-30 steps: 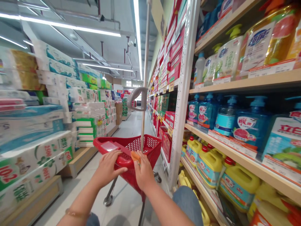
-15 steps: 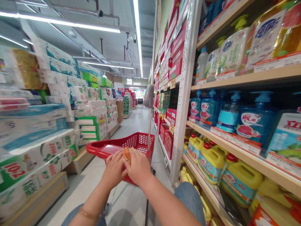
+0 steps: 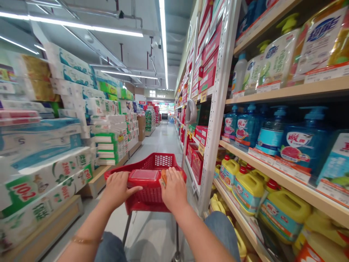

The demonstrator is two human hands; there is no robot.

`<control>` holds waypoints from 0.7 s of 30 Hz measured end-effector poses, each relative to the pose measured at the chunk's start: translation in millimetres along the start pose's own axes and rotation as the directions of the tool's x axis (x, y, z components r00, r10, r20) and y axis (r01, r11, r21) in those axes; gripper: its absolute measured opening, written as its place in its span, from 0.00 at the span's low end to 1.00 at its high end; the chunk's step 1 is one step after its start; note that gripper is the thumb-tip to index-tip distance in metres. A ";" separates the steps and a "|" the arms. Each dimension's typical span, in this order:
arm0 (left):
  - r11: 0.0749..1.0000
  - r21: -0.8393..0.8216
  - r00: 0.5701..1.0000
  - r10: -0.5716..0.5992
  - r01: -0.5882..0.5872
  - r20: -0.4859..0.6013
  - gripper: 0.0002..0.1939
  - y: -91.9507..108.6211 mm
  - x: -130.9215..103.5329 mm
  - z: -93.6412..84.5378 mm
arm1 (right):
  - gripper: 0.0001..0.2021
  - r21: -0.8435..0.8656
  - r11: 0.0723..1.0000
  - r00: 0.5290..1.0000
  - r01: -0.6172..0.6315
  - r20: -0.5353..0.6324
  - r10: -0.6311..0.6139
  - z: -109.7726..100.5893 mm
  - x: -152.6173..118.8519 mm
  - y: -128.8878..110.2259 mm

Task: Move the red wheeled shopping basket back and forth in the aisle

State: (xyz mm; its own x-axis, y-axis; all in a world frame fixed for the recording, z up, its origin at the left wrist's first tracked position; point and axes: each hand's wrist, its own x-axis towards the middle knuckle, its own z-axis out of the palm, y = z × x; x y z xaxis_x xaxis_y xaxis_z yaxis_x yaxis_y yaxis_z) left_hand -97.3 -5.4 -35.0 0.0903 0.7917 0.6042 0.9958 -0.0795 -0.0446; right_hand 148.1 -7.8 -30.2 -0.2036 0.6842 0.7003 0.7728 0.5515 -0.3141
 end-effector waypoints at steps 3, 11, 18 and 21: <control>0.999 -0.028 1.000 0.016 -0.016 0.003 0.32 7.6 5.7 -1.1 | 0.25 0.028 0.998 0.999 0.054 0.000 -0.054 8.4 2.8 -6.5; 0.998 -0.062 0.988 0.019 -0.009 0.156 0.26 17.2 23.0 -12.0 | 0.23 -0.058 0.997 0.998 -0.056 -0.009 0.055 -9.5 10.9 33.5; 0.995 -0.061 0.993 0.085 -0.080 0.081 0.26 50.0 28.3 -6.6 | 0.25 -0.002 0.997 0.997 -0.073 -0.022 0.073 17.3 25.1 1.8; 0.995 -0.058 0.992 0.085 -0.080 0.094 0.28 53.2 31.9 -4.2 | 0.24 0.061 0.997 0.999 0.041 -0.004 -0.040 21.3 25.1 -7.3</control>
State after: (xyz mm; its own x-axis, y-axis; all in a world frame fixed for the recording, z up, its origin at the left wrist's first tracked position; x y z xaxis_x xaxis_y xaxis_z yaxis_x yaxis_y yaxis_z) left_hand -41.5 13.0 -14.8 0.1757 0.8355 0.5207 0.9830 -0.1777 -0.0465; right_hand 124.6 15.6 -24.0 -0.2320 0.6592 0.7153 0.7260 0.6067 -0.3237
